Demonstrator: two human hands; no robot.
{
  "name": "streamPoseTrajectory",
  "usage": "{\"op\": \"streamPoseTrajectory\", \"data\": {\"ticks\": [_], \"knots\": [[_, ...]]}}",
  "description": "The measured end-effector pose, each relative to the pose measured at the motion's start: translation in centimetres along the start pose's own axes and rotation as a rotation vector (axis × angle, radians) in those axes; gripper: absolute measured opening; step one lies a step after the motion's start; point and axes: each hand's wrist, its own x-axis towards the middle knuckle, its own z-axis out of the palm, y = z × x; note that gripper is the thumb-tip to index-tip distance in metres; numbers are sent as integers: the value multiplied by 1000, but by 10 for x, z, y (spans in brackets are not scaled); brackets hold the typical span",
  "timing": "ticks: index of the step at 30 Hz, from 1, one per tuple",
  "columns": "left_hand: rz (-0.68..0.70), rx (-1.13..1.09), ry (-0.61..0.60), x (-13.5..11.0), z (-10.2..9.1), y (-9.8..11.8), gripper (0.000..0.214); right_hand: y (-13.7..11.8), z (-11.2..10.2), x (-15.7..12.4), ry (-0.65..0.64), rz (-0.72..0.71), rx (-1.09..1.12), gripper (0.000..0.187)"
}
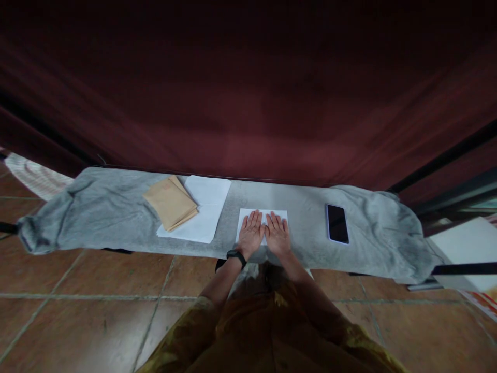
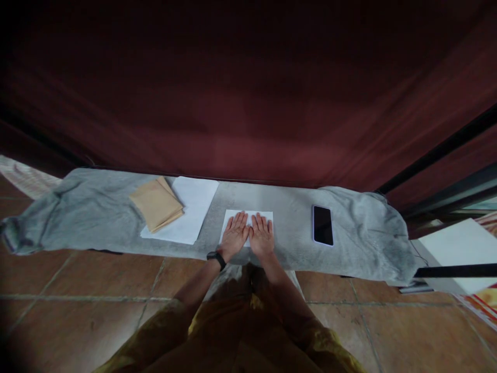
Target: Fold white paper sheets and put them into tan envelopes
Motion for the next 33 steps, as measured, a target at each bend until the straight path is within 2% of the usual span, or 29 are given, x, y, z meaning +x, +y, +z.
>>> {"op": "streamPoseTrajectory", "data": {"ticks": [5, 11, 20, 33], "knots": [[-67, 32, 18, 6, 0, -9, 57, 1, 1, 1, 56, 27, 10, 54], [-149, 42, 49, 4, -1, -20, 58, 10, 0, 2, 59, 68, -9, 57], [-221, 70, 109, -8, -1, -33, 59, 26, -2, -2, 54, 134, -42, 60], [-266, 26, 246, -30, -1, -48, 57, 52, -9, -22, 188, 124, -104, 59]]}}
